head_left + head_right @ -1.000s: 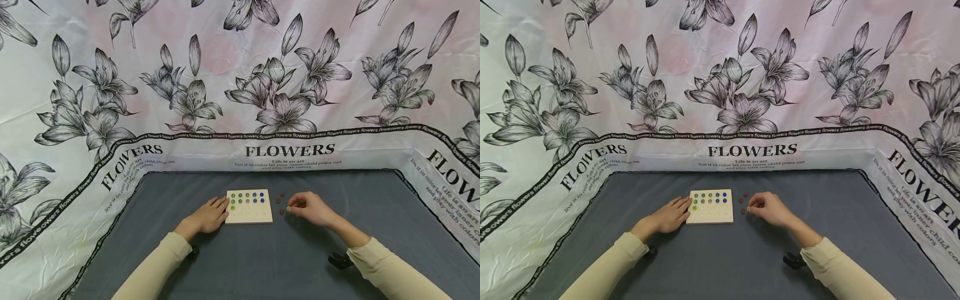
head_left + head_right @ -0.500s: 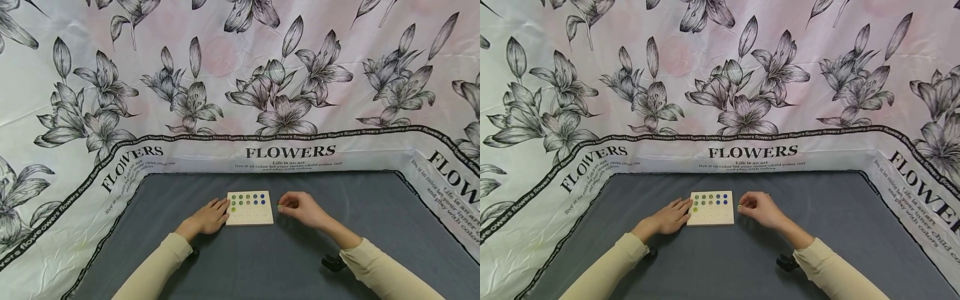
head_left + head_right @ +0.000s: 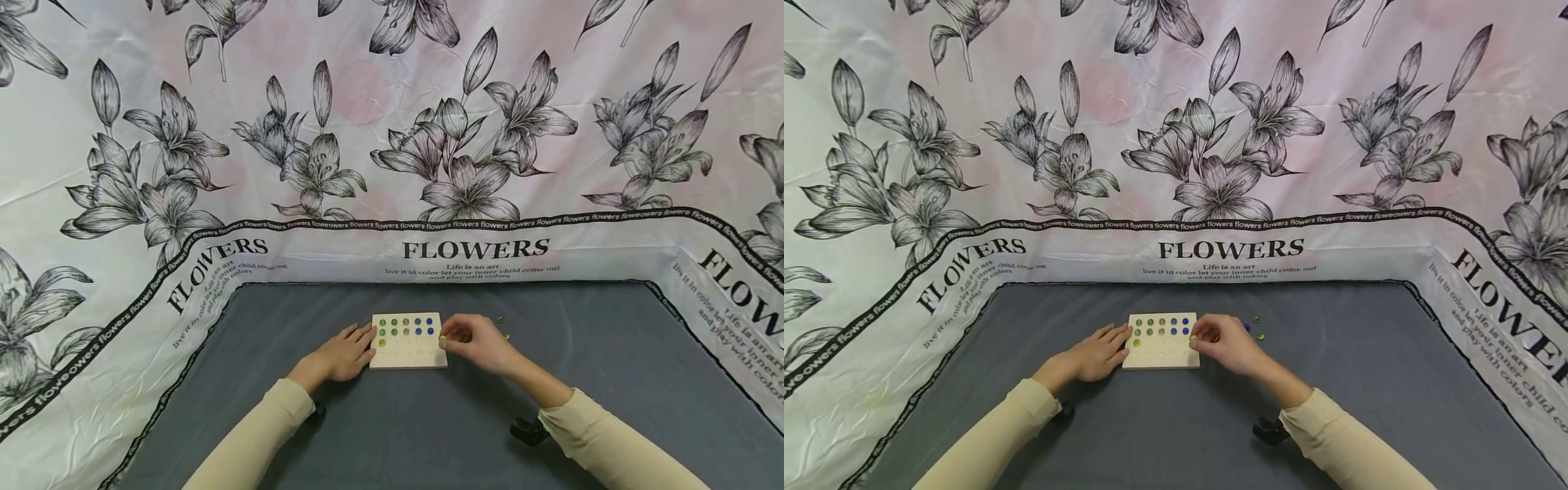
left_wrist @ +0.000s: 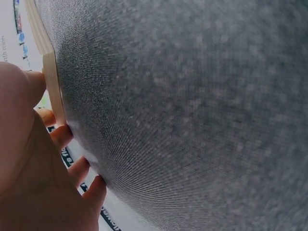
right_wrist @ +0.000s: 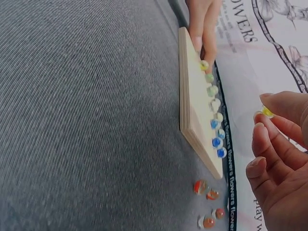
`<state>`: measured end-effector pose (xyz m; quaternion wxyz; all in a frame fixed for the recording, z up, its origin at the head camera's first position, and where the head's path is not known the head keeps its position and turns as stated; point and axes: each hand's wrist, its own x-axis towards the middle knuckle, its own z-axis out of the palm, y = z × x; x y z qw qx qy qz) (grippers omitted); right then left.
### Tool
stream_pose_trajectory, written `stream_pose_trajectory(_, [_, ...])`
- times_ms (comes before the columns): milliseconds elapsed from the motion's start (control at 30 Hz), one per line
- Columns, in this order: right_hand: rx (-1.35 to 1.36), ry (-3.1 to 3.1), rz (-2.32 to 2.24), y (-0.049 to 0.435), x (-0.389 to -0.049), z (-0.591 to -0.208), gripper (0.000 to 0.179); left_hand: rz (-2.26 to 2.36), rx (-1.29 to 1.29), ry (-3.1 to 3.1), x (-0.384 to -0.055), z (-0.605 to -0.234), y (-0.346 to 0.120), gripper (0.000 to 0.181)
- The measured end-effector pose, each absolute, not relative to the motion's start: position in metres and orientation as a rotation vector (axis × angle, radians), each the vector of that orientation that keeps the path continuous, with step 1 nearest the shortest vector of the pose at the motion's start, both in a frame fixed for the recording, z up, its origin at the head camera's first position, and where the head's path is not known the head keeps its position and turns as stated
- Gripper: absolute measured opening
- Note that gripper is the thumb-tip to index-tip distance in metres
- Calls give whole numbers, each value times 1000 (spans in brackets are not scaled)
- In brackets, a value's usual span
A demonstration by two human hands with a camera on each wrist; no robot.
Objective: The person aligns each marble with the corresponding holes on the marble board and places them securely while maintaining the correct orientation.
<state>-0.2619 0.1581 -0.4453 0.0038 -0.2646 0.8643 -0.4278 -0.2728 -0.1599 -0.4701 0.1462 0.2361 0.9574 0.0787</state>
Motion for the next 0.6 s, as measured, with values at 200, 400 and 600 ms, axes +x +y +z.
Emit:
stream_pose_trajectory(200, [-878, 2683, -1358, 148, -262, -446, 11, 213, 671, 2754, -270, -468, -160, 59])
stream_pose_trajectory(400, [-921, 2666, -1347, 136, -264, -448, 12, 223, 665, 2762, -267, -467, -161, 58])
stream_pose_trajectory(600, [-953, 2671, -1334, 121, -267, -451, 10, 202, 672, 2767, -268, -468, -160, 58])
